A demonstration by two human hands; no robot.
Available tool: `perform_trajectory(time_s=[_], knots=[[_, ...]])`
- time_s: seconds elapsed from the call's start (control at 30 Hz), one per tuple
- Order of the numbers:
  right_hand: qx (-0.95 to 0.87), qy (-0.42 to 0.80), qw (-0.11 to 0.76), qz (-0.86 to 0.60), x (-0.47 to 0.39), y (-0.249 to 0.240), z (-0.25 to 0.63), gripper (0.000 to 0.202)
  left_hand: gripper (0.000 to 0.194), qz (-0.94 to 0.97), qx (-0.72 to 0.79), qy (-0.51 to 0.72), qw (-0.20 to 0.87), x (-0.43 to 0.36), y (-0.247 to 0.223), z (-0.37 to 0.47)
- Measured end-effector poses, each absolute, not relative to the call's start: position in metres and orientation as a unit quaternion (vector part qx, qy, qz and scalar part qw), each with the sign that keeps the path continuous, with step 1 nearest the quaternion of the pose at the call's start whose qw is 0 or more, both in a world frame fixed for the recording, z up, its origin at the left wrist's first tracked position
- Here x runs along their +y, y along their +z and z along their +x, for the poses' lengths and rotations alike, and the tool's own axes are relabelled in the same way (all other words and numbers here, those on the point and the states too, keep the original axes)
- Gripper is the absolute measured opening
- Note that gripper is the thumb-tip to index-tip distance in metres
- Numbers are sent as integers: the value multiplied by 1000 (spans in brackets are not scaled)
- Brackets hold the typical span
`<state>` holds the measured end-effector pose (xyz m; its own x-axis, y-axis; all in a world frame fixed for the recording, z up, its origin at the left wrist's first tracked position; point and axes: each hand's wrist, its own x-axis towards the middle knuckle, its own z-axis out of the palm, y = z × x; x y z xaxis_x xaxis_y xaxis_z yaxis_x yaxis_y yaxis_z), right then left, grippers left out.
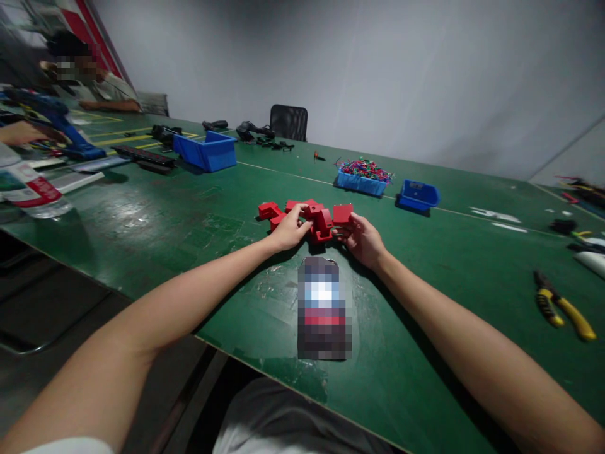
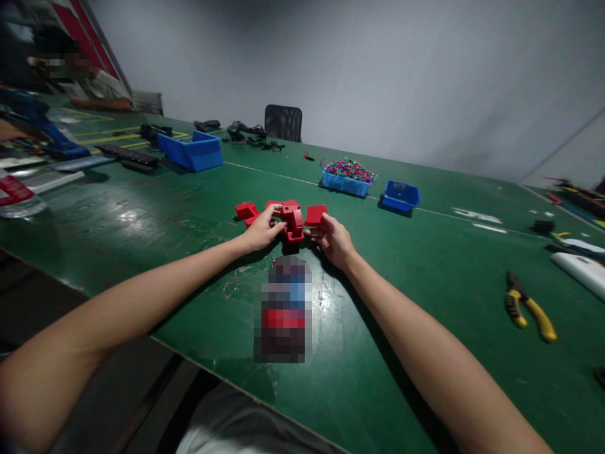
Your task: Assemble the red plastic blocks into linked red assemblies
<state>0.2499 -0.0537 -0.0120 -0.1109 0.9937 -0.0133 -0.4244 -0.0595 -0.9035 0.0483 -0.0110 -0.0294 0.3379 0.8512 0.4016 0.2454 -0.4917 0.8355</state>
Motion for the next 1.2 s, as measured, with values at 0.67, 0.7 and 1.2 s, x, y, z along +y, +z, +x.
perform_trajectory(time_s=[0.67, 0.7, 1.2], knots=[[-394, 603, 595, -356, -52, -17, 248, 27, 32, 742, 356, 450, 348, -9, -31, 47], [-398, 600, 595, -358, -51, -17, 249, 28, 32, 741, 356, 451, 348, -9, -32, 47], [-390, 552, 623, -393, -55, -14, 244, 58, 33, 733, 373, 449, 350, -11, -30, 49]])
